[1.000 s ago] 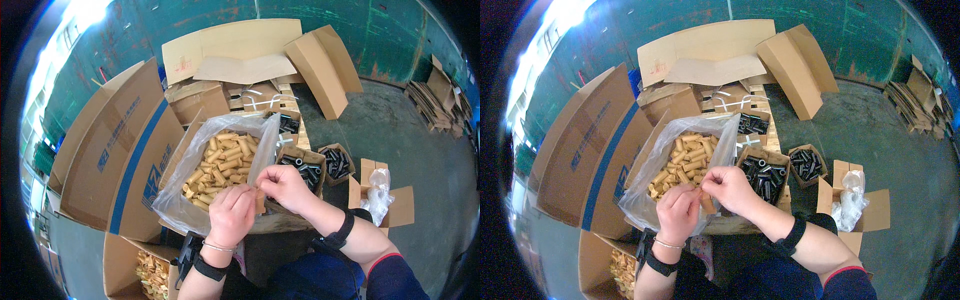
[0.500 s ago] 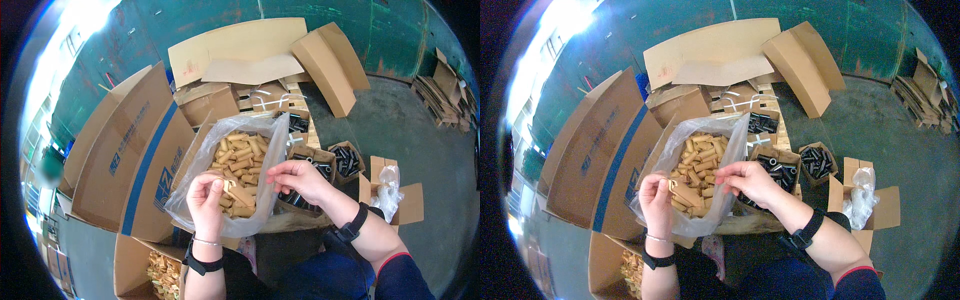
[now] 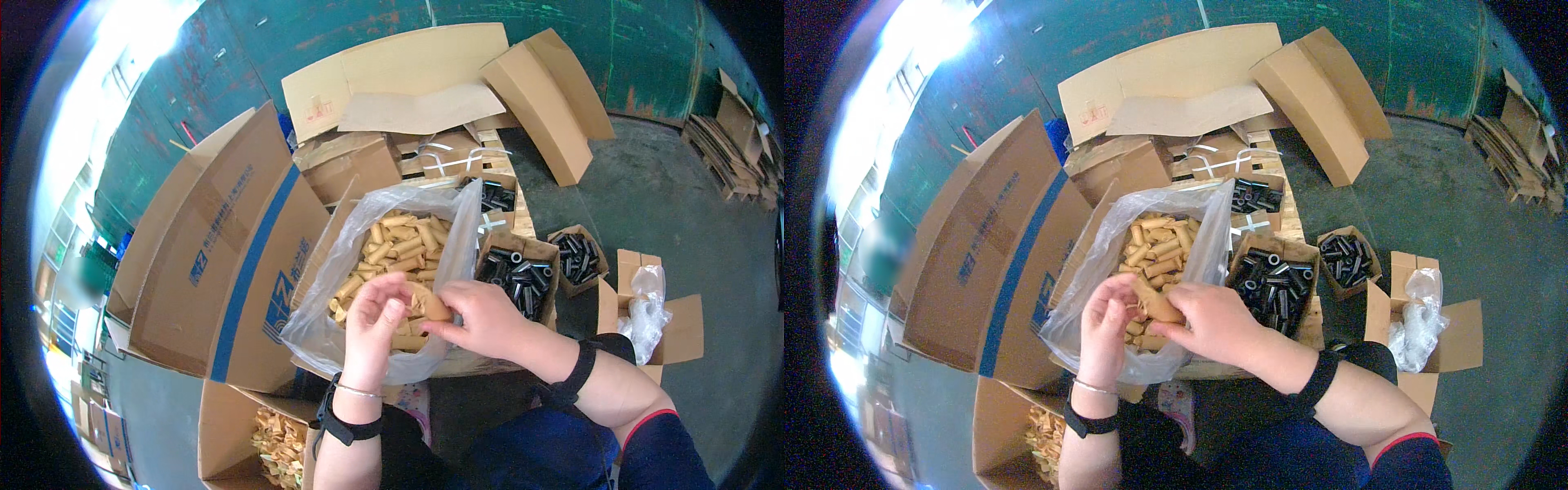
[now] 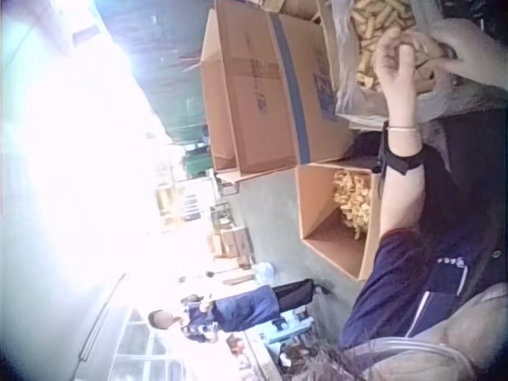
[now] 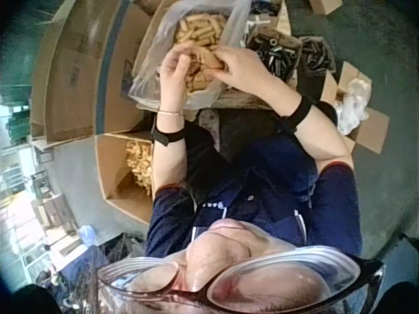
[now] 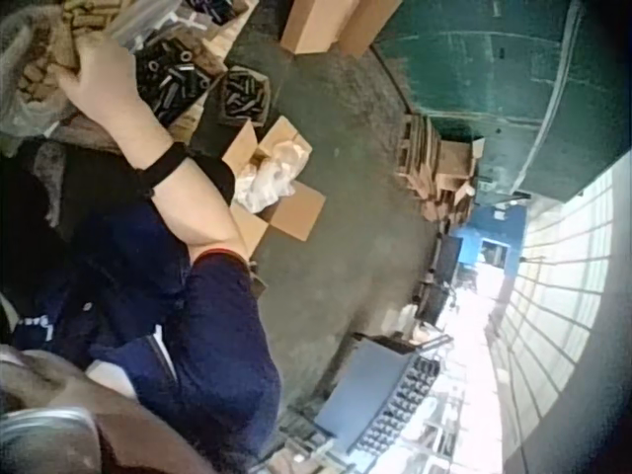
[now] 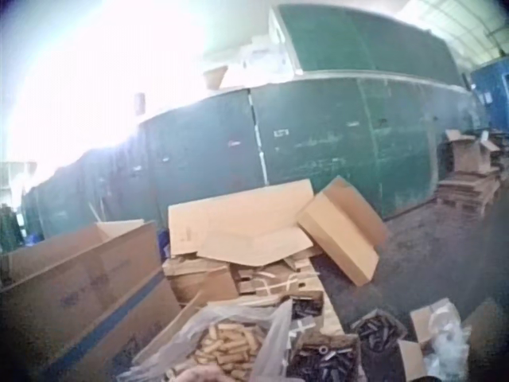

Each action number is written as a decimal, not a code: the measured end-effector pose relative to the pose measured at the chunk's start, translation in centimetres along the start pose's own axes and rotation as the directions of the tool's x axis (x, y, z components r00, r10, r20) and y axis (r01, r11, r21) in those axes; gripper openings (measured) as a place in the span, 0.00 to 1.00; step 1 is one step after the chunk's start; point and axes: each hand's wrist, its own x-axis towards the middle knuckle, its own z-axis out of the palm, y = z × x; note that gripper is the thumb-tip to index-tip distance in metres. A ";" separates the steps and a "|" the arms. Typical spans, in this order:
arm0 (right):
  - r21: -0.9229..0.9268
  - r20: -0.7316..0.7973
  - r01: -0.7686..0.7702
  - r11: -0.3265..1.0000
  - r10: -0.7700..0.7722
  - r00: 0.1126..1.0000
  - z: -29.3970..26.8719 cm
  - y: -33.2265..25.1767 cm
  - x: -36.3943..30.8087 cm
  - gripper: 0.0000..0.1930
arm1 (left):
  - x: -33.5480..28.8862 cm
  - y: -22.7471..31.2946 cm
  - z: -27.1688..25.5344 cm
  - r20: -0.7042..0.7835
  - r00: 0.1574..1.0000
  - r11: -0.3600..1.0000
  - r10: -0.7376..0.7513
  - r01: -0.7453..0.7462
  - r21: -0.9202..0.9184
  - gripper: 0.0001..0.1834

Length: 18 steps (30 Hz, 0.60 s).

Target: The person unwraps small black cylinders from brown paper by hand, placing the cylinders into a small cardboard box and the discarded wrappers into a larger one. They occasionally move plastic packaging aside to reach more wrapped items in the bin.

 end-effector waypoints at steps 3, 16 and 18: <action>-0.087 -0.093 0.011 0.996 -0.019 0.996 0.7 0.0 0.2 0.19 | -0.5 0.3 -0.8 0.098 0.981 0.961 -0.166 0.138 0.241 0.12; 0.013 -0.022 -0.047 0.999 0.047 0.999 1.4 2.2 0.1 0.12 | 0.7 -1.2 -1.5 0.197 0.979 0.996 -0.051 0.035 0.082 0.10; -0.022 0.029 -0.004 1.000 0.005 1.000 0.0 -0.3 0.4 0.16 | 0.9 -1.8 -0.9 0.175 0.984 0.998 -0.021 0.011 0.059 0.10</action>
